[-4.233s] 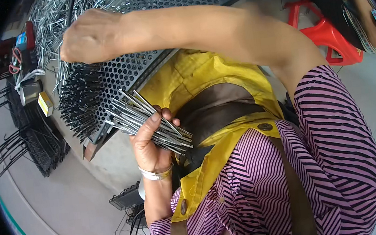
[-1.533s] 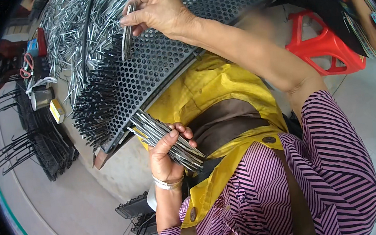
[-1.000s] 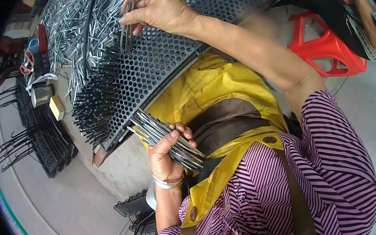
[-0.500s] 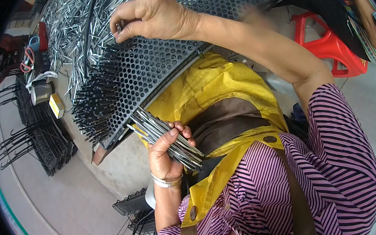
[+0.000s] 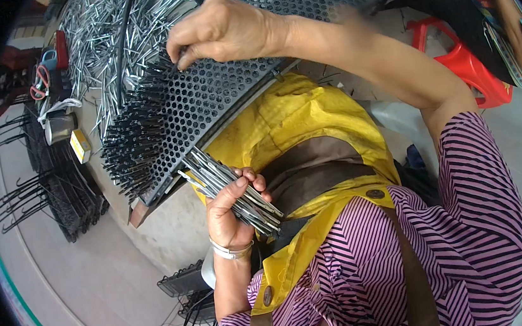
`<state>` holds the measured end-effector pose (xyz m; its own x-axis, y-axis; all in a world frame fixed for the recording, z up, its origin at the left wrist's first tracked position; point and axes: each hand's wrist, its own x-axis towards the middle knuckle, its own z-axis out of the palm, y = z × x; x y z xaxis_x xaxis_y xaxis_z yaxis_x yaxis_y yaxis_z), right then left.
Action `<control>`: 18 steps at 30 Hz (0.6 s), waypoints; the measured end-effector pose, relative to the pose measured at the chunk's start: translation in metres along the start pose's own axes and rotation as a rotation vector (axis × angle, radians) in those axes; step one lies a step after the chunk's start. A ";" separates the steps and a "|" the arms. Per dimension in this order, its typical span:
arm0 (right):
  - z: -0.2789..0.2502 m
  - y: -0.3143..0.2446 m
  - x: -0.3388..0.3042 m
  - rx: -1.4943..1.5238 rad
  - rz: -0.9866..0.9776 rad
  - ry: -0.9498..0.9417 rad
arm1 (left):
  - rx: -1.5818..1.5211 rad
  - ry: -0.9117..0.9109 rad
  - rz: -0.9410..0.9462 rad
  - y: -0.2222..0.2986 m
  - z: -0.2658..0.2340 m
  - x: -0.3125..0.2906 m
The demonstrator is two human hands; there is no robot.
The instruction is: The person gathers a bundle of metal clips from a pile on the table and inserts them one by one into the holes of a perforated grid.
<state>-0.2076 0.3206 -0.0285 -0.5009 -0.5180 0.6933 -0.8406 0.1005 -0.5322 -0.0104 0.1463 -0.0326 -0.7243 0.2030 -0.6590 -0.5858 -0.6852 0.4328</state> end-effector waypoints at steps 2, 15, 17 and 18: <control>-0.001 0.002 0.008 -0.056 0.016 -0.029 | -0.004 0.003 -0.003 0.000 0.000 -0.001; -0.006 0.001 0.044 0.151 0.044 -0.260 | -0.002 -0.024 0.009 0.000 -0.008 -0.001; 0.000 0.002 0.051 0.163 0.053 -0.305 | 0.012 -0.034 -0.001 0.001 -0.009 -0.001; 0.003 0.003 0.055 0.051 0.052 -0.316 | 0.015 -0.035 -0.001 0.000 -0.008 -0.001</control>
<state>-0.2372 0.2899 0.0065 -0.4475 -0.7522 0.4836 -0.8002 0.0954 -0.5921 -0.0068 0.1399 -0.0370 -0.7361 0.2283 -0.6372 -0.5915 -0.6746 0.4416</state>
